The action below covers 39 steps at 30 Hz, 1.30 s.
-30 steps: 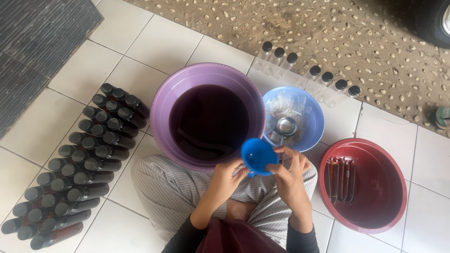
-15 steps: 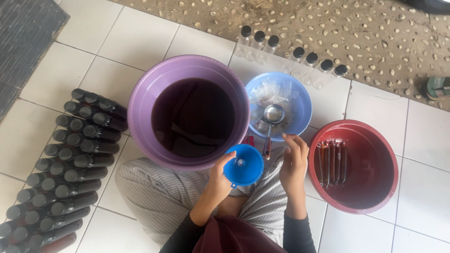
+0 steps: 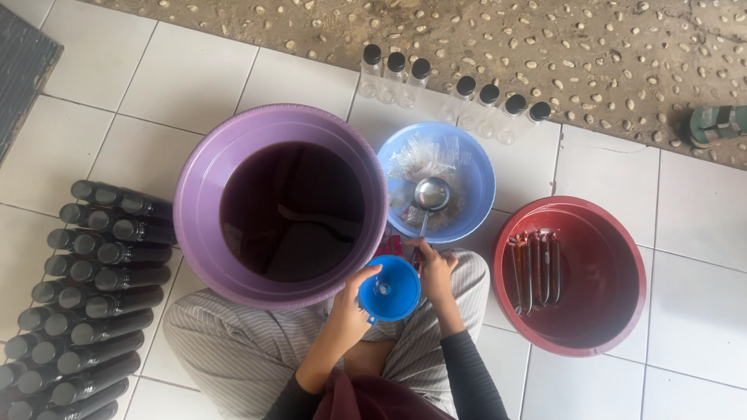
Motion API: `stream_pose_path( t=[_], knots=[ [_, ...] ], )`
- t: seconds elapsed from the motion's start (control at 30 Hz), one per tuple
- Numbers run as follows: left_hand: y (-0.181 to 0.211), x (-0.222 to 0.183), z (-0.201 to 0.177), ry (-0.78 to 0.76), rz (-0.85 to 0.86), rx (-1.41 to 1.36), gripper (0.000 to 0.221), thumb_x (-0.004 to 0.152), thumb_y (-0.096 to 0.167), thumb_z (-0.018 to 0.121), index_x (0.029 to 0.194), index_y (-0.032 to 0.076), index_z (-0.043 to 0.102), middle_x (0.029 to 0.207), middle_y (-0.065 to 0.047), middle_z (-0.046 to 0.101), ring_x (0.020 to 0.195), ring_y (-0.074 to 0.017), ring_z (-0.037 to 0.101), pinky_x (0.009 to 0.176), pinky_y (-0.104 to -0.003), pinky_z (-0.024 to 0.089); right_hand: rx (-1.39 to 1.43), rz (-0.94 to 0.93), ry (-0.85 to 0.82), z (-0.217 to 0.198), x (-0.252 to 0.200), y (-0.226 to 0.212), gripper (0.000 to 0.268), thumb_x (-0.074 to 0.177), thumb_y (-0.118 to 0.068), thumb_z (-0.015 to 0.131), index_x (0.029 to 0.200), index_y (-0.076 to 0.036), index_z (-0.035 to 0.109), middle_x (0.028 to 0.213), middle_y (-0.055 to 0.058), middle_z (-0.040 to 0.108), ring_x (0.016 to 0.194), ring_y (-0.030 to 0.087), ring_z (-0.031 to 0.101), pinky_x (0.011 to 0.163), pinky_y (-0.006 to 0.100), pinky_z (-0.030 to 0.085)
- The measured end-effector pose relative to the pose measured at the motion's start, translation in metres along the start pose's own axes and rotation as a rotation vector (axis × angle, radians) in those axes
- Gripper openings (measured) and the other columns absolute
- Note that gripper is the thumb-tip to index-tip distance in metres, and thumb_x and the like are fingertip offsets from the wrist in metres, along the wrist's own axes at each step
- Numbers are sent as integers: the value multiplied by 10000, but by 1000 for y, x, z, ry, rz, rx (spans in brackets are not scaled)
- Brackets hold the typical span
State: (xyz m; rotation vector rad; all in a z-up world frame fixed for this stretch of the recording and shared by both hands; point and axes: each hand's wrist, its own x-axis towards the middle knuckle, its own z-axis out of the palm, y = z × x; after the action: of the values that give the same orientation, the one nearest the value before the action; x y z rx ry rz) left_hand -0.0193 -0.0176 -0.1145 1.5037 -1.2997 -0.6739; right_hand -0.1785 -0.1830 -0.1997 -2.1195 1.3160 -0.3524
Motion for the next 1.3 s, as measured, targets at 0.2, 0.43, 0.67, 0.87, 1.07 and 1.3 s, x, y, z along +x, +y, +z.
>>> stream_pose_path(
  t=[0.2,0.43,0.67,0.87,1.07,1.3],
  knots=[
    [24,-4,-10,-86,-142,-94,803,749,-180,650,1438,181,454,1456,-90,593,794,-199,713,709,-343,558,74,190,214,2,-9,-37,319,868,-582,692,827,-275,616,719,-77,698,958,186,638,1038,442,201],
    [0,-32,-55,142,-227,-73,857,722,-113,775,1454,200,458,1468,-148,529,1342,-366,560,1060,-457,501,-74,-144,582,13,0,-35,212,993,-469,624,935,-265,613,884,-70,636,983,167,612,1045,500,228],
    [19,-57,-112,459,-239,-27,733,807,-93,742,1438,155,463,1276,-229,665,1176,-473,646,974,-604,536,20,-634,352,13,29,-90,226,914,-194,687,1135,-227,654,838,-77,671,966,146,604,985,457,229],
    [25,-76,-129,476,-329,-95,646,858,-37,711,1423,144,454,1265,-248,665,1203,-503,621,1006,-651,518,-187,-595,124,53,55,-96,337,809,-141,764,1111,-231,647,705,-53,656,958,155,629,1010,456,264],
    [30,-83,-132,381,-420,-101,616,892,15,675,1436,183,440,1343,-218,649,1242,-507,592,1020,-665,505,-154,-465,-35,61,51,-100,220,898,-217,728,1098,-247,641,767,-44,707,963,167,647,1031,470,243],
    [43,-65,-128,342,-497,-56,687,913,8,662,1511,180,370,1391,-272,598,1211,-561,570,1001,-680,525,460,-296,-243,42,23,-126,148,943,-182,590,1051,-157,689,662,34,755,622,171,595,707,335,381]
  ],
)
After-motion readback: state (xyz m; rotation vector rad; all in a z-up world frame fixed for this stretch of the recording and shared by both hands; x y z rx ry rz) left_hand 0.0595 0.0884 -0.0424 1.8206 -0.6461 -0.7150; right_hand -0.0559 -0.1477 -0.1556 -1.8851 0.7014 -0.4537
